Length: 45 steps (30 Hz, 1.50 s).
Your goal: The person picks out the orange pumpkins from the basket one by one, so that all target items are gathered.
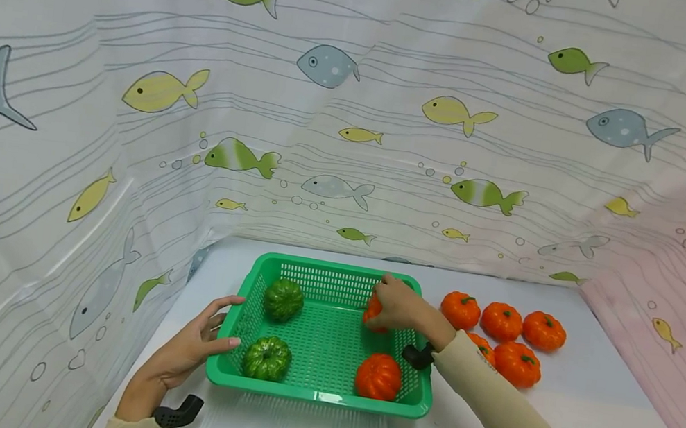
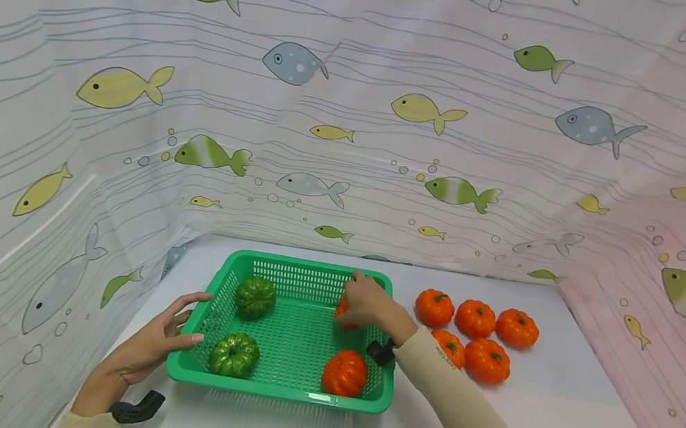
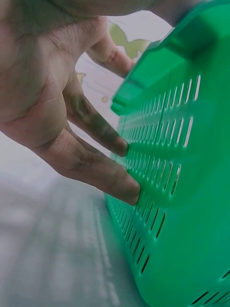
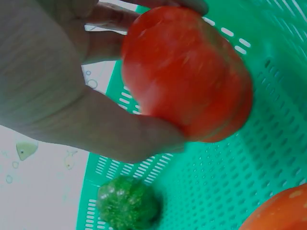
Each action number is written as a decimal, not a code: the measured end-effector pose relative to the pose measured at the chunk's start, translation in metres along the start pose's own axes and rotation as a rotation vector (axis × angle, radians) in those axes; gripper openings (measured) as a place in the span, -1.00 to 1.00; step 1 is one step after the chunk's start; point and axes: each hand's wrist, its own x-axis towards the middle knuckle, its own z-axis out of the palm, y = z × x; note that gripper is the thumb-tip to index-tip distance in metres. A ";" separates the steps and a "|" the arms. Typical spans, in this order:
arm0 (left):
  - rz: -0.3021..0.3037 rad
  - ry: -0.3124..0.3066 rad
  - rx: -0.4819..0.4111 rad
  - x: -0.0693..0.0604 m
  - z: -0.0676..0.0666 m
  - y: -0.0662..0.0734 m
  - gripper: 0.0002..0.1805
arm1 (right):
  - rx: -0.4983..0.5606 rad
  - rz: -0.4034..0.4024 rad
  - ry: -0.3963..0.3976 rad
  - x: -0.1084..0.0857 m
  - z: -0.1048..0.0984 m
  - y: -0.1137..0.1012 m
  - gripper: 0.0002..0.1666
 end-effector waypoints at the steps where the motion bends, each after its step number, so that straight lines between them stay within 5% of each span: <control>1: 0.001 0.003 -0.002 0.000 0.000 0.000 -0.17 | 0.039 0.004 0.009 -0.001 -0.001 0.000 -0.26; 11: 0.006 -0.008 -0.001 -0.001 0.000 -0.001 -0.17 | 0.335 -0.053 0.042 -0.009 -0.008 0.005 -0.30; 17: 0.005 -0.005 -0.012 0.001 0.000 -0.002 -0.16 | 0.330 -0.106 0.119 -0.015 -0.014 0.002 -0.16; 27: 0.016 -0.005 -0.010 0.000 0.000 -0.002 -0.15 | 0.323 -0.148 0.243 -0.027 -0.021 0.003 -0.23; 45: 0.020 -0.015 -0.007 -0.001 0.000 -0.001 -0.16 | 0.440 -0.114 0.344 -0.062 -0.026 0.031 -0.19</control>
